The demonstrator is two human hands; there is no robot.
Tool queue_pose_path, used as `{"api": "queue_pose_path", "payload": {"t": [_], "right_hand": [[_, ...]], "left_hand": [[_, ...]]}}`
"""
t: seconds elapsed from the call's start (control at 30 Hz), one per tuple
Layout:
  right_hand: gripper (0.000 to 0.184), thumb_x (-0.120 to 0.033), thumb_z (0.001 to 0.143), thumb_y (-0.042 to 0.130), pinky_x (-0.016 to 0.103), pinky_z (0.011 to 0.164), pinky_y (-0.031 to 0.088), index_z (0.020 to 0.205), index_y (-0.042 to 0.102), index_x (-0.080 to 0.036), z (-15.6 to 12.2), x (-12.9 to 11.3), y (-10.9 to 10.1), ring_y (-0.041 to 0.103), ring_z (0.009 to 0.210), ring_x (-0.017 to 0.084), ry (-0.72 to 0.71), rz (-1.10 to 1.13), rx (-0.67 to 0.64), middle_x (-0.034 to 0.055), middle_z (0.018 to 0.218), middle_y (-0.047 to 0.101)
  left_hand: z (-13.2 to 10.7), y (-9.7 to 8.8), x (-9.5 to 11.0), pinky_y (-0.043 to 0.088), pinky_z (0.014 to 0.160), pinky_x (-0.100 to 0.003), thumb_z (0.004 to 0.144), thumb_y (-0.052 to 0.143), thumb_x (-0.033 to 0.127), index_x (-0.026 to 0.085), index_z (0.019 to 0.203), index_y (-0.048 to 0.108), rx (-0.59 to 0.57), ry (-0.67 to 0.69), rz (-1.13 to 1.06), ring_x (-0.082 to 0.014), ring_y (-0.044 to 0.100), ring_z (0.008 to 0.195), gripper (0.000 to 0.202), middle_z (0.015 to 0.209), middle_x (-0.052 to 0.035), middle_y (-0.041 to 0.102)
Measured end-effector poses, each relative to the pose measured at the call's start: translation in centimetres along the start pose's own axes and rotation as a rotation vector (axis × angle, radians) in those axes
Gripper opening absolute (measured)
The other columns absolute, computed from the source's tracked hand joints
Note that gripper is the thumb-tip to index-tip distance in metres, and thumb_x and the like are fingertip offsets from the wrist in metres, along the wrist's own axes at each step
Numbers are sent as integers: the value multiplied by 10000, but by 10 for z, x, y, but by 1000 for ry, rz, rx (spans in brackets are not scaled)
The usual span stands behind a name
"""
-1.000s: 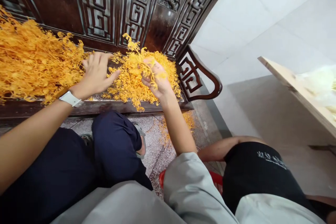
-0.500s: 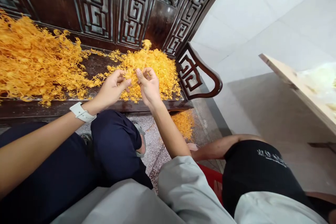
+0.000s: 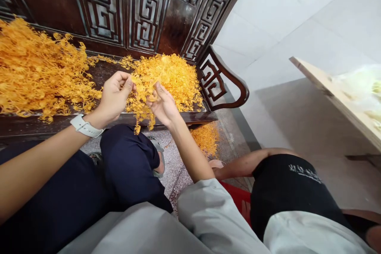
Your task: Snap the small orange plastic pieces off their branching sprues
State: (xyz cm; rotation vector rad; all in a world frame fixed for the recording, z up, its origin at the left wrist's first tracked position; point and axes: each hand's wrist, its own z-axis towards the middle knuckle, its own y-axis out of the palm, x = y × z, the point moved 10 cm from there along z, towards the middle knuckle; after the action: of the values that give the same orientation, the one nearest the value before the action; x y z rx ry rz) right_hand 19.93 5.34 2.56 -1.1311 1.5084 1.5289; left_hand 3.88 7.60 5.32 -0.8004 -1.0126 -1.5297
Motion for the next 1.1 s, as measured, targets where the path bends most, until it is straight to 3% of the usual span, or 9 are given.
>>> {"api": "queue_pose_path", "payload": {"t": [0.13, 0.23, 0.3, 0.37, 0.43, 0.57, 0.77, 0.97, 1.1], "right_hand": [[460, -678, 841, 787, 282, 510, 319, 1023, 661, -275, -2, 8, 13, 448, 626, 86, -26, -21, -1, 28, 1101, 691], [447, -630, 815, 840, 266, 490, 294, 954, 624, -264, 1, 0, 8, 385, 585, 67, -137, 11, 81, 11, 1104, 697], [485, -637, 787, 862, 257, 522, 355, 936, 596, -259, 3, -7, 0, 423, 616, 78, -206, 36, 151, 8, 1061, 692], [540, -673, 758, 867, 264, 588, 436, 942, 576, -257, 5, -12, -10, 502, 696, 109, -249, 35, 217, 15, 1048, 685], [571, -709, 754, 845, 289, 660, 492, 956, 557, -258, 7, -15, -17, 566, 789, 146, -268, 2, 253, 30, 1085, 682], [515, -714, 827, 748, 352, 794, 539, 993, 532, -277, 7, -15, -24, 626, 923, 192, -323, -135, 276, 56, 1166, 653], [316, -599, 980, 610, 391, 1004, 520, 999, 554, -289, -14, -19, -17, 622, 1023, 208, -580, -491, 397, 51, 1030, 615], [227, -505, 1039, 537, 398, 984, 522, 1022, 601, -288, -15, -17, -6, 638, 990, 214, -629, -664, 373, 63, 1033, 625], [260, -513, 1037, 513, 439, 996, 545, 1047, 622, -278, -9, -19, -7, 651, 1059, 254, -604, -742, 358, 92, 1017, 625]], "left_hand": [[-5, 1, 0, 540, 702, -278, 949, 812, 280, 210, 950, 650, 14, -21, 24, -154, 639, 772, 176, 885, -37, 668], [-18, 0, -24, 577, 730, -300, 881, 881, 362, 237, 1069, 611, 70, -306, -147, -173, 686, 837, 352, 1028, -52, 690], [-35, 15, -44, 579, 708, -315, 880, 858, 508, 232, 1069, 594, -10, -568, -318, -187, 698, 800, 427, 1019, -70, 710], [-51, 34, -51, 558, 709, -311, 880, 825, 595, 206, 1014, 617, -143, -716, -444, -202, 700, 813, 462, 998, -99, 733], [-56, 41, -49, 522, 709, -283, 875, 842, 565, 189, 964, 645, -210, -710, -484, -198, 688, 857, 434, 993, -104, 741], [-57, 43, -48, 478, 711, -249, 860, 891, 466, 187, 925, 669, -161, -639, -445, -173, 659, 895, 362, 970, -70, 722], [-71, 67, -50, 502, 668, -280, 830, 907, 458, 185, 891, 709, -129, -732, -623, -192, 662, 801, 343, 931, -94, 739], [-70, 51, -66, 483, 672, -258, 948, 729, 231, 186, 803, 644, 94, -720, -574, -158, 624, 716, 174, 765, -31, 679], [-62, 37, -66, 459, 612, -239, 1024, 536, 182, 197, 793, 565, 191, -673, -489, -144, 582, 667, 234, 738, -19, 610]]}}
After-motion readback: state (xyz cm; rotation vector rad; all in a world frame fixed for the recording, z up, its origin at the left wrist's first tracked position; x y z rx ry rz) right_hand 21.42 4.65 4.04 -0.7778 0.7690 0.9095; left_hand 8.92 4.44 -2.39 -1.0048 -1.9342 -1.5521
